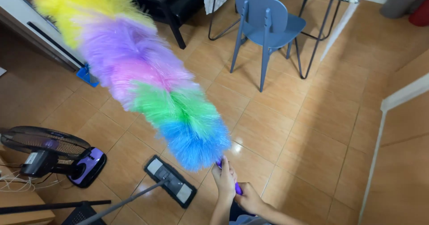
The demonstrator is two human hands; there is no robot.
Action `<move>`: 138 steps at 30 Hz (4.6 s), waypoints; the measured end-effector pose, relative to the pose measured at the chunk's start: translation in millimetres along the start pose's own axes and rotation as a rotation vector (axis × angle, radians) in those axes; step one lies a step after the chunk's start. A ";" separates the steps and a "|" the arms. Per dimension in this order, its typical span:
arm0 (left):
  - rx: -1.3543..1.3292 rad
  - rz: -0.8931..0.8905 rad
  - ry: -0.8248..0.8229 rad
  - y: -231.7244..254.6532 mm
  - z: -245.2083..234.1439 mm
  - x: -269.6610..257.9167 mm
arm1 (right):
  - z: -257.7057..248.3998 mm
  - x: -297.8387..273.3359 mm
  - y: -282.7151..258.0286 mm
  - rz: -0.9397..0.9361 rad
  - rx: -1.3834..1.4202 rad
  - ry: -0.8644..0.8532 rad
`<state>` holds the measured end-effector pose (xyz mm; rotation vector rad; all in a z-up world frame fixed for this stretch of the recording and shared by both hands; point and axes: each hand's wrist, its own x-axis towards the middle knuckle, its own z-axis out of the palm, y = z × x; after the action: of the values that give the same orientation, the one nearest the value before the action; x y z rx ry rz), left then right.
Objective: The person picks up a rainbow-colored feather duster and dusts a black leather sofa. They move the duster across the seat cushions and backrest, repeatedly wiping different sections of the sofa.
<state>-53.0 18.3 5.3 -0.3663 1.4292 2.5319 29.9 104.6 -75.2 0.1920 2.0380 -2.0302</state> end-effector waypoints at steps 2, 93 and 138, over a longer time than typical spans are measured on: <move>-0.005 -0.042 0.061 -0.7 8.7 47.8 | -14.1 42.2 -8.8 0.094 0.036 -0.012; 0.169 0.043 0.483 506.0 313.3 2071.9 | -386.5 2148.3 -629.8 0.396 -0.143 -0.582; 0.113 -0.004 0.548 357.2 577.2 2370.1 | -695.3 2351.6 -576.1 0.034 -0.504 -0.360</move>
<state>-2469.2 476.7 -167.1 -1.1049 1.7275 2.4362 -2441.6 582.3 -168.8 -0.2179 2.1956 -1.3467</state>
